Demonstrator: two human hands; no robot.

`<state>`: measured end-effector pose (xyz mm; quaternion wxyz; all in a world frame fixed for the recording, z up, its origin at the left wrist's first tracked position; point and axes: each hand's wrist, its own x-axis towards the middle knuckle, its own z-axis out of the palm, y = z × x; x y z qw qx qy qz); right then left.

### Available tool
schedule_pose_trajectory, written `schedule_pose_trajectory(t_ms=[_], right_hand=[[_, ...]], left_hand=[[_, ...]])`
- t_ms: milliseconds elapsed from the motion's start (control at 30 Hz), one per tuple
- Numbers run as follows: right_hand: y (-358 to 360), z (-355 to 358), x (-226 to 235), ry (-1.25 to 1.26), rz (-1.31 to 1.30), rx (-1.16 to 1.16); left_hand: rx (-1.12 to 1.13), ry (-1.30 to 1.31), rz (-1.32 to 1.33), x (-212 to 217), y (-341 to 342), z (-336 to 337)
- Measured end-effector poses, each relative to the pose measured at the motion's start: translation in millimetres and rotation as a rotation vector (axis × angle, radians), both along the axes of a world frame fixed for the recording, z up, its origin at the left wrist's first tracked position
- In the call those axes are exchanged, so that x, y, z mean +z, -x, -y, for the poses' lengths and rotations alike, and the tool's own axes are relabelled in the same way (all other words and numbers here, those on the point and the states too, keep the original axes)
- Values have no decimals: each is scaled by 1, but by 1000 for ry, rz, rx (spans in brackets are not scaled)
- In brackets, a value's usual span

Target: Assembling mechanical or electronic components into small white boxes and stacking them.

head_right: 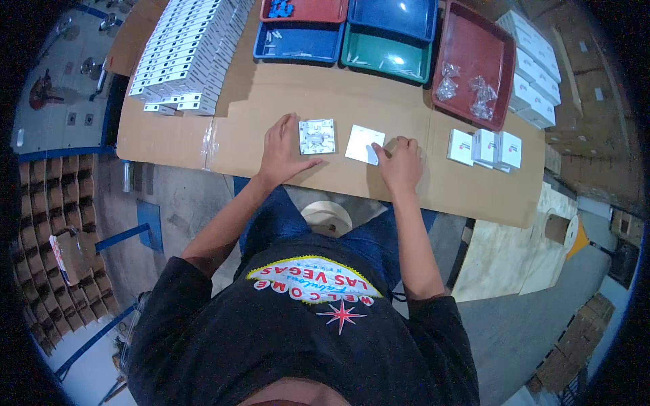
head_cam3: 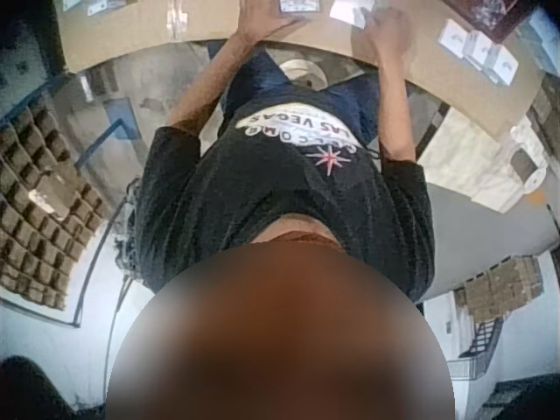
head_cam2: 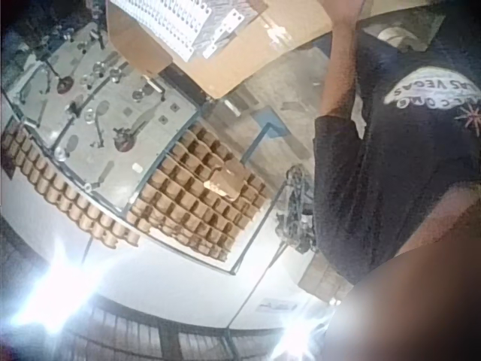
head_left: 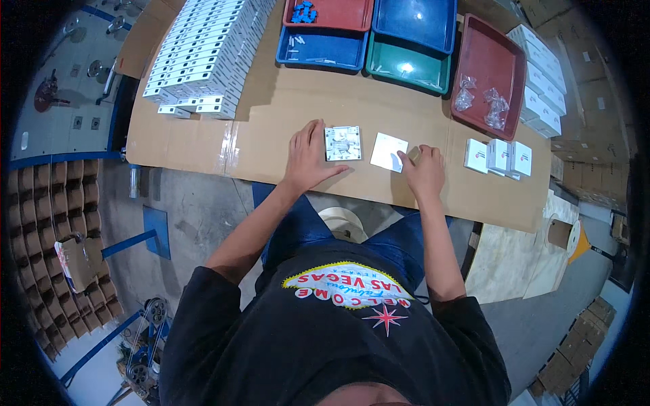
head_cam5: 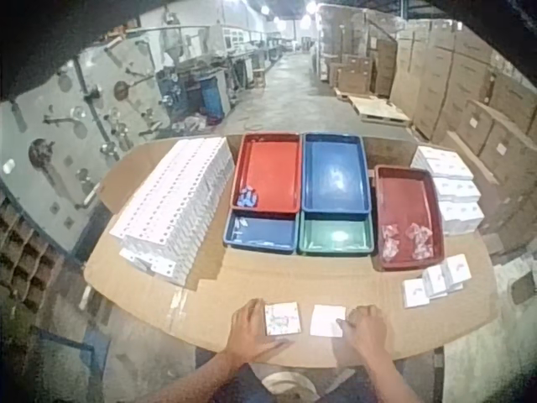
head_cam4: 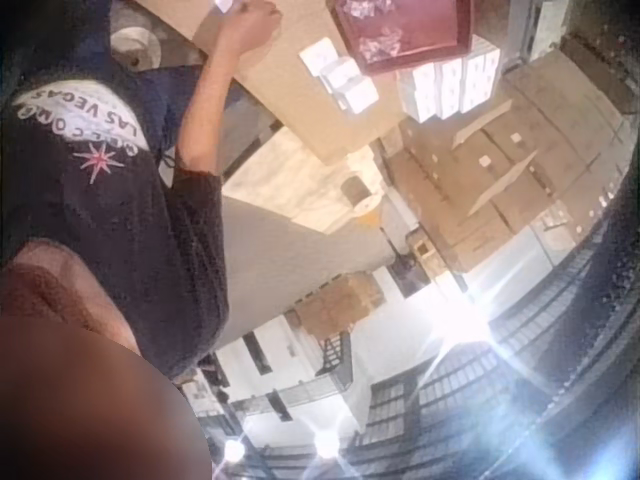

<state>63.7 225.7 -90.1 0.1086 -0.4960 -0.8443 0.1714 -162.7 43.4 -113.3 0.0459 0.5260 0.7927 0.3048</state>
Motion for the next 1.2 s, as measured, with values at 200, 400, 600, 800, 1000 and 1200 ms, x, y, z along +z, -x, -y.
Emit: schedule_pose_trajectory(t_ms=[200, 400, 600, 800, 1000, 1200], right_hand=[[13, 4, -19, 134, 29, -69], [28, -4, -11, 135, -32, -135], [151, -50, 51, 108, -451, 252], [328, -159, 54, -213, -503, 583], [427, -215, 37, -276, -127, 827], [439, -247, 13, -223, -137, 937]], left_hand=[[4, 108, 7, -3, 2, -7], [21, 77, 51, -4, 3, 0], [54, 148, -13, -1, 1, 0], [58, 118, 40, 10, 3, -5], [52, 162, 88, 13, 8, -5], [51, 184, 92, 9, 9, -8]])
